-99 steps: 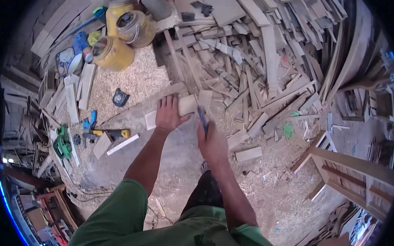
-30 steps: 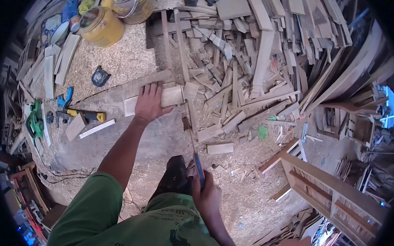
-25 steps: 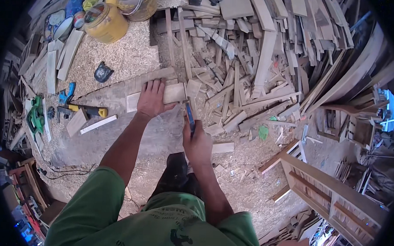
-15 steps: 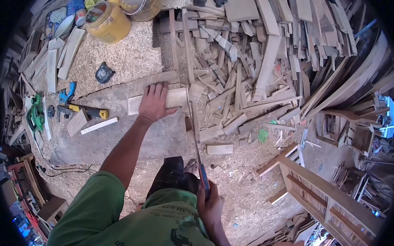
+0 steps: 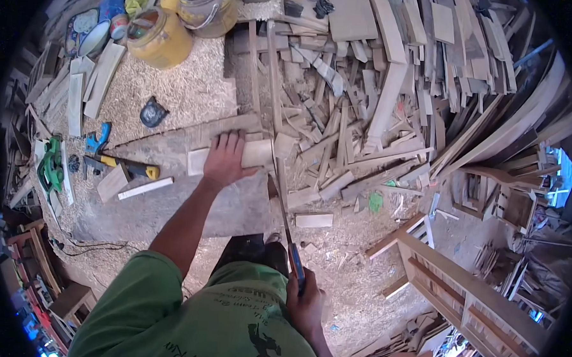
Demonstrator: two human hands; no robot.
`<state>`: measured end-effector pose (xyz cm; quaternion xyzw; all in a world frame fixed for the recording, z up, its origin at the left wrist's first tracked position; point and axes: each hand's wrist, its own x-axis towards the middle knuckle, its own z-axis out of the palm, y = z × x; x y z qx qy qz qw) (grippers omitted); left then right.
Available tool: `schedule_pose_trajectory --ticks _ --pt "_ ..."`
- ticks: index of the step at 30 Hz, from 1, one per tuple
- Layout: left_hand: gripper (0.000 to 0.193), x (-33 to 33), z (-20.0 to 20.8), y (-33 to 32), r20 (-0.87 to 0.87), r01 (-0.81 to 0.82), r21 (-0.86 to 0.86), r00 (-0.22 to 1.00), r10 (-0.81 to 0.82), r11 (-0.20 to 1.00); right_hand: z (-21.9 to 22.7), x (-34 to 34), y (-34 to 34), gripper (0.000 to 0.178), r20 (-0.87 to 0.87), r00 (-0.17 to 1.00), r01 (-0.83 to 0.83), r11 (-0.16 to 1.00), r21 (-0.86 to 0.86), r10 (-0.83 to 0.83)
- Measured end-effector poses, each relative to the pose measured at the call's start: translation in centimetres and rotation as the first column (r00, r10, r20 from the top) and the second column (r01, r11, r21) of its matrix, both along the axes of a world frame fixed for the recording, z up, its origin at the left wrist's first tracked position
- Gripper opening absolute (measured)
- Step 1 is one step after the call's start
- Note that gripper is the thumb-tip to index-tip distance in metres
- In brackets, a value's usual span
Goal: The person assembles a wooden chair frame by hammering nails into the joints. They then measure and cut small wooden pieces using a hand saw and a square ruler to create additional components for the assembly.
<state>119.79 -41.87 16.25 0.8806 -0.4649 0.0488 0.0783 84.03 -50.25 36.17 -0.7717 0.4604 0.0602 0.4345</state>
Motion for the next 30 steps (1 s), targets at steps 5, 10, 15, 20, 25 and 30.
schedule_pose_trajectory --ticks 5,10,15,20,25,30 --pt "0.123 0.0 0.2 -1.3 -0.031 0.018 0.046 0.999 -0.016 0.999 -11.1 12.9 -3.7 0.030 0.198 0.977 -0.040 0.975 -0.218 0.085" --pt "0.123 0.1 0.1 -1.1 -0.124 -0.033 0.118 0.991 0.047 0.993 -8.0 12.8 -3.6 0.032 0.169 0.983 -0.051 0.991 -0.126 0.072" --pt "0.122 0.2 -0.5 -0.4 -0.081 -0.046 0.156 0.995 0.059 0.987 4.0 2.5 -0.5 0.028 -0.041 0.999 0.027 0.999 -0.022 -0.028" --pt "0.123 0.1 0.1 -1.5 -0.088 0.014 0.145 0.996 -0.001 0.989 -9.3 12.7 -3.1 0.029 0.131 0.990 -0.026 0.984 -0.176 0.049" --pt "0.124 -0.5 -0.6 -0.7 -0.129 -0.001 0.169 0.991 0.024 0.986 -7.7 14.5 -4.2 0.028 0.107 0.994 -0.012 0.991 -0.133 0.027" --pt "0.126 0.2 -0.9 -1.0 -0.077 -0.028 0.120 0.996 0.037 0.992 2.2 3.6 -0.5 0.028 -0.016 0.996 0.085 0.996 -0.009 -0.085"
